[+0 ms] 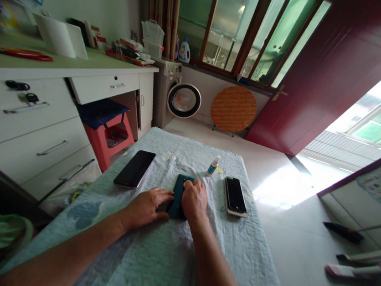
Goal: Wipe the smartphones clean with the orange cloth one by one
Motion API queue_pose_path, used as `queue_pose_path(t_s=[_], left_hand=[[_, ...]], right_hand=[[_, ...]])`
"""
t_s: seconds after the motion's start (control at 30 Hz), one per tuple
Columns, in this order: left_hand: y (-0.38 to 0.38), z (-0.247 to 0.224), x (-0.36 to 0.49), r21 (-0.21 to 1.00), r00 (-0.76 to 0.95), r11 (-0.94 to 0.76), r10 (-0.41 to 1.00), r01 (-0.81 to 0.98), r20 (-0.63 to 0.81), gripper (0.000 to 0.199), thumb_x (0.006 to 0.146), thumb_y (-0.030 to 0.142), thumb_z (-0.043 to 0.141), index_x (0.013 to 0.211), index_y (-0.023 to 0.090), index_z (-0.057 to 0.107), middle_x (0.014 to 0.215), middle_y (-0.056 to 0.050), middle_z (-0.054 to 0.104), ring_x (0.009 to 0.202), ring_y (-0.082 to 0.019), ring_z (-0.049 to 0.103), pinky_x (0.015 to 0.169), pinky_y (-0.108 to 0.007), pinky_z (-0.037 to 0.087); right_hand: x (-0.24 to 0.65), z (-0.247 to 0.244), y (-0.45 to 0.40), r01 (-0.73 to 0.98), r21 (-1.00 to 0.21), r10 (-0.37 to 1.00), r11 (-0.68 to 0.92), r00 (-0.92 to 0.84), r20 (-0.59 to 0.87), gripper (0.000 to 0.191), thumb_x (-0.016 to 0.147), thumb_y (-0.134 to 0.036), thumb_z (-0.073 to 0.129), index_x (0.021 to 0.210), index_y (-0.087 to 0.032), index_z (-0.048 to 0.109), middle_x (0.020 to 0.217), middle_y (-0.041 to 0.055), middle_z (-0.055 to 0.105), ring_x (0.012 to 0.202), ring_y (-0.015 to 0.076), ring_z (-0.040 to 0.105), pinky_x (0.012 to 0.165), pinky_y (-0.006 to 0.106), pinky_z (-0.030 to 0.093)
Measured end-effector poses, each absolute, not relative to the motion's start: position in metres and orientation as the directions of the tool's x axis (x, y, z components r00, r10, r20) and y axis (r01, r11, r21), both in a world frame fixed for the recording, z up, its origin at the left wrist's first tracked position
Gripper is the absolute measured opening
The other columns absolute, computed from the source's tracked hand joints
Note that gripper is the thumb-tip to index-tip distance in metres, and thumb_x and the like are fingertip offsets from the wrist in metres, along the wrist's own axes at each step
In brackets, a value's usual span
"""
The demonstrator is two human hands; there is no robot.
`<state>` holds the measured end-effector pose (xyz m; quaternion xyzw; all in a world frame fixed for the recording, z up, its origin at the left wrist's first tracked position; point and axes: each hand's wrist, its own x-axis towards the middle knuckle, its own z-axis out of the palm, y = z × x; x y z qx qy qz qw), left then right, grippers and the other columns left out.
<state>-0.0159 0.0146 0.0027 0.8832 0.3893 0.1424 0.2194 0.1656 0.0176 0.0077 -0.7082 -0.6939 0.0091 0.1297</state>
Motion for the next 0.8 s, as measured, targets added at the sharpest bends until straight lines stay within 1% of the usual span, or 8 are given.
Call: queue_pose_path(t_s=[0.23, 0.4, 0.5, 0.6, 0.8], left_hand=[[0.014, 0.007, -0.016, 0.501, 0.66, -0.599, 0.748, 0.625, 0.07, 0.046, 0.077, 0.037, 0.075, 0.119, 0.021, 0.064, 0.131, -0.006, 0.062, 0.117, -0.028, 0.056, 0.103, -0.038, 0.043], [0.015, 0.005, -0.016, 0.505, 0.664, -0.603, 0.744, 0.618, 0.076, 0.05, 0.076, 0.036, 0.076, 0.121, 0.018, 0.064, 0.133, -0.008, 0.061, 0.118, -0.029, 0.055, 0.104, -0.039, 0.042], [0.015, 0.004, -0.015, 0.502, 0.663, -0.602, 0.745, 0.621, 0.072, 0.05, 0.076, 0.038, 0.076, 0.12, 0.017, 0.064, 0.133, -0.008, 0.06, 0.118, -0.029, 0.055, 0.104, -0.039, 0.042], [0.015, 0.003, -0.015, 0.501, 0.663, -0.605, 0.744, 0.619, 0.079, 0.048, 0.077, 0.039, 0.075, 0.119, 0.018, 0.065, 0.131, -0.008, 0.061, 0.116, -0.029, 0.056, 0.103, -0.039, 0.042], [0.015, 0.0, -0.016, 0.509, 0.665, -0.612, 0.74, 0.605, 0.1, 0.046, 0.078, 0.042, 0.073, 0.119, 0.022, 0.064, 0.124, -0.005, 0.064, 0.112, -0.027, 0.057, 0.098, -0.036, 0.045]], right_hand=[[0.17, 0.013, 0.012, 0.981, -0.179, 0.988, -0.078, 0.101, 0.119, 0.025, 0.092, -0.019, 0.041, 0.095, -0.018, 0.066, 0.094, 0.0094, 0.063, 0.088, 0.0205, 0.056, 0.076, 0.03, 0.035], [0.168, 0.012, 0.007, 0.984, -0.156, 0.99, -0.08, 0.097, 0.103, 0.017, 0.086, -0.017, 0.048, 0.093, -0.017, 0.063, 0.091, 0.0088, 0.065, 0.084, 0.021, 0.057, 0.073, 0.031, 0.035], [0.166, 0.01, 0.007, 0.989, -0.143, 0.991, -0.039, 0.057, 0.124, 0.015, 0.086, -0.016, 0.048, 0.09, -0.017, 0.063, 0.091, 0.008, 0.064, 0.085, 0.0204, 0.055, 0.074, 0.03, 0.035], [0.164, 0.005, 0.01, 0.989, -0.144, 0.986, 0.036, -0.012, 0.164, 0.018, 0.09, -0.017, 0.047, 0.088, -0.019, 0.065, 0.091, 0.0064, 0.062, 0.086, 0.0191, 0.053, 0.076, 0.029, 0.035], [0.159, -0.001, 0.018, 0.973, -0.152, 0.968, 0.172, -0.138, 0.209, 0.026, 0.096, -0.024, 0.045, 0.092, -0.022, 0.07, 0.091, 0.0056, 0.06, 0.087, 0.0188, 0.049, 0.078, 0.028, 0.034]])
